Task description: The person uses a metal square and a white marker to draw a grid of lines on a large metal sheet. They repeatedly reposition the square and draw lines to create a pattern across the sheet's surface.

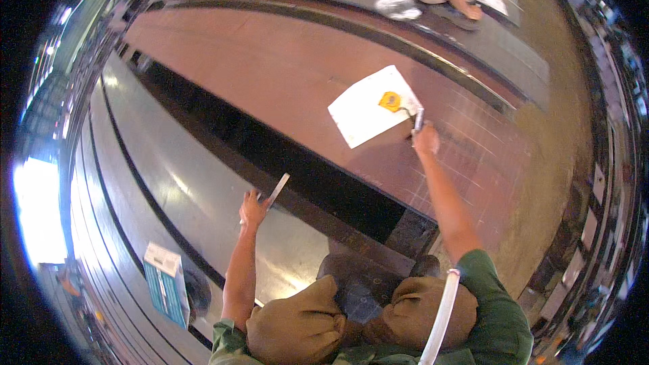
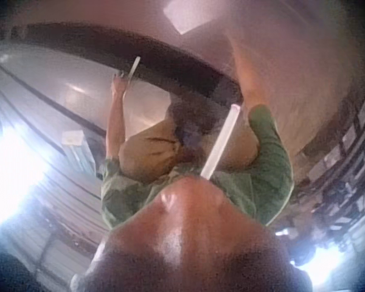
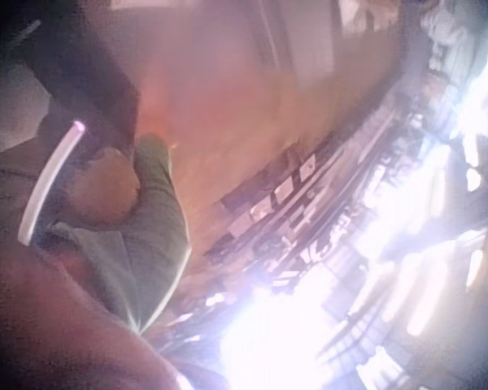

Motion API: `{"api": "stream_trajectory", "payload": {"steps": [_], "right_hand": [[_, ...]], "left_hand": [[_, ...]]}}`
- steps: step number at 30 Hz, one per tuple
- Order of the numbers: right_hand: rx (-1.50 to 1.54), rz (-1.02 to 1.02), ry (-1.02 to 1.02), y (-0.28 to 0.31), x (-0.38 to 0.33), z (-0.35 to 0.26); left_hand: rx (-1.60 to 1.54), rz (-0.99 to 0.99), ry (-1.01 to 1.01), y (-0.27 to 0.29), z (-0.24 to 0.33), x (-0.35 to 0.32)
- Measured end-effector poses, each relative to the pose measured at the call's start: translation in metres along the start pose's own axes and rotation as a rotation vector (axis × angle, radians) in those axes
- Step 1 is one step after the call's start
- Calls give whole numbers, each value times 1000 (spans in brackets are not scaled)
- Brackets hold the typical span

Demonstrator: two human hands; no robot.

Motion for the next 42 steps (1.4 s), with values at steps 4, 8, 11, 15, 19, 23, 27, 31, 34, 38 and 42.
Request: {"api": "stream_trajectory", "payload": {"steps": [4,8,11,15,19,23,27,31,34,38,42], "right_hand": [[14,275,297,-4,-47,4],[77,128,346,-2,-114,24],[360,-139,334,-4,-158,-3],[560,-362,169,53,-215,-15],[648,-429,163,135,-239,-5],[594,-415,282,208,-248,-1],[469,-409,486,271,-253,-13],[407,-554,524,314,-255,17],[515,-406,316,335,-262,77],[735,-192,-34,376,-301,163],[1261,103,-469,396,-392,294]], "left_hand": [[-93,47,-30,14,17,-7],[-117,-24,-98,8,45,-2],[-151,-3,-78,-11,23,20],[-425,-200,-245,9,24,5],[-465,-416,-396,84,66,-26],[-211,-255,-746,136,152,-60],[22,-408,-1050,219,312,-108],[295,-390,-1218,256,455,-151],[244,-217,-1455,266,542,-193],[204,-142,-1698,267,630,-256],[5,66,-1864,317,735,-321]]}}
Point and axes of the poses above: each hand's wrist, its own x-axis towards the middle knuckle, its own y-axis out of the back of the hand, z = x × y, the point moved 2 cm from there along x, towards the middle knuckle, and after that the axes turned 15 degrees about x, right-handed, at the moved point
